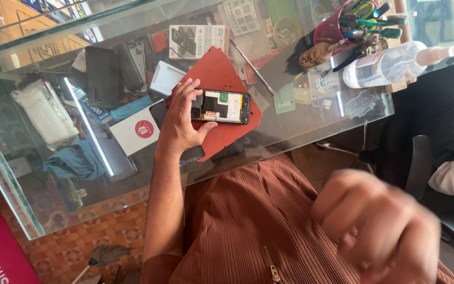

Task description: The person applies a liquid to the edges of a smartphone, then uses a metal tool to pry open the back cover. They remove the cover and use a screwdriver to unscrew internal components, including the camera module and battery area.

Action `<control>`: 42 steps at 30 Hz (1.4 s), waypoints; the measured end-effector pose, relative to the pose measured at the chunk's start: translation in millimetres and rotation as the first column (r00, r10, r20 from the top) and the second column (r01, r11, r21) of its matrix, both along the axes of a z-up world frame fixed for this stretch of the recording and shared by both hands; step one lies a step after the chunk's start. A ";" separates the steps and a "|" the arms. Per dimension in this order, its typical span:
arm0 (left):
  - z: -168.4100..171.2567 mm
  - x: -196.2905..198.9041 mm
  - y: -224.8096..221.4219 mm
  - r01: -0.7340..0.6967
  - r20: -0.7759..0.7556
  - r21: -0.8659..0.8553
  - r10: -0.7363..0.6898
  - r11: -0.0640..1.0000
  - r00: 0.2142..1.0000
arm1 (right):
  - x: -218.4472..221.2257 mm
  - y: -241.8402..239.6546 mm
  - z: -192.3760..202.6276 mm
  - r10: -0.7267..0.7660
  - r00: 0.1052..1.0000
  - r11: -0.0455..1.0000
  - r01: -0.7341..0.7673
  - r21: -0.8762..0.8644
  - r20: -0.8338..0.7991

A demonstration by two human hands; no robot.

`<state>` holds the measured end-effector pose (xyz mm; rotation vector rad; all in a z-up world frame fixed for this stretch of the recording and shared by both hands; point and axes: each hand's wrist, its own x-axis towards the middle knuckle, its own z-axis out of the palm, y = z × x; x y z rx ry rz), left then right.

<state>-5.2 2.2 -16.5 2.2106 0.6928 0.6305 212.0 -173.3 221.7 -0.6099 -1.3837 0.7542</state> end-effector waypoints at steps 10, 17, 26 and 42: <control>-1.8 -0.9 0.8 0.015 0.019 0.011 -0.015 1.000 1.000 | 206.3 -30.4 -179.1 -0.259 -0.172 0.414 0.869 0.270 0.950; -2.8 -0.8 1.8 0.022 0.029 0.008 -0.022 1.000 0.999 | 206.8 -3.9 -171.7 -0.155 -0.319 0.491 0.796 0.353 0.935; -3.3 -1.2 0.5 0.010 0.031 0.005 -0.010 1.000 0.999 | 238.5 14.5 -183.4 -0.190 -0.123 0.496 0.845 0.203 0.974; -2.0 0.9 3.3 0.039 0.042 0.068 -0.042 0.997 0.998 | 234.3 29.5 -190.0 -0.230 -0.062 0.531 0.828 0.179 0.971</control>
